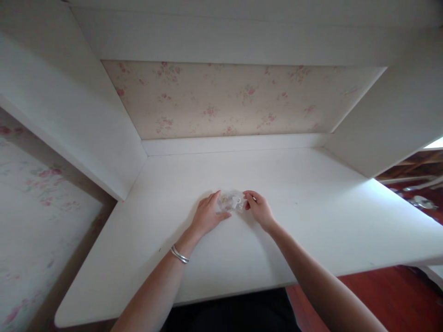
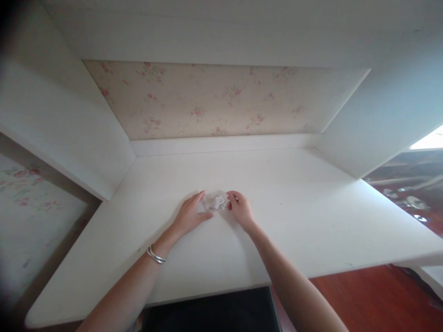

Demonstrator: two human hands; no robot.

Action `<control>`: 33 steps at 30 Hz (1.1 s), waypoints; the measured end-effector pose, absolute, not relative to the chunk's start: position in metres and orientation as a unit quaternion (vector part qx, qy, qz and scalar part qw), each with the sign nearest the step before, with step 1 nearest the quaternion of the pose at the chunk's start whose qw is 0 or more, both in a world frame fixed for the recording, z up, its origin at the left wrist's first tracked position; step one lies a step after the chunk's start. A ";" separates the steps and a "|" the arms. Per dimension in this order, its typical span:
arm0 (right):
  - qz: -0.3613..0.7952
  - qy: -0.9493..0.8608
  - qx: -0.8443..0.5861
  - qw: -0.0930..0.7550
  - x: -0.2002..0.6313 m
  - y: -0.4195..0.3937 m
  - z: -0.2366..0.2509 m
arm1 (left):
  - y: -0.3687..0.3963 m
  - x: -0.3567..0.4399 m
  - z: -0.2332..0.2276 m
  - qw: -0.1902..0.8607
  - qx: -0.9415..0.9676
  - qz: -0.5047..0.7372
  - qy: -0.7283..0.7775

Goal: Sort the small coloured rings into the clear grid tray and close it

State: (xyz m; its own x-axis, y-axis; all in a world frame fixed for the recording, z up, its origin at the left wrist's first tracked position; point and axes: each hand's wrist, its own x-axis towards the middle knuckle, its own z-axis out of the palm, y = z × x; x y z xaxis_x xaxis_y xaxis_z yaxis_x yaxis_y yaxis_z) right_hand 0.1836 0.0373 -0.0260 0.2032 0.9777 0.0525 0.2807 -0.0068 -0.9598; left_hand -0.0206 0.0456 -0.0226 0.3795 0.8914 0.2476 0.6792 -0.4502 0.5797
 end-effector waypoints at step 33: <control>0.181 -0.777 -0.580 0.164 0.189 0.082 -0.001 | 0.043 -0.008 -0.019 0.201 0.782 0.246 0.536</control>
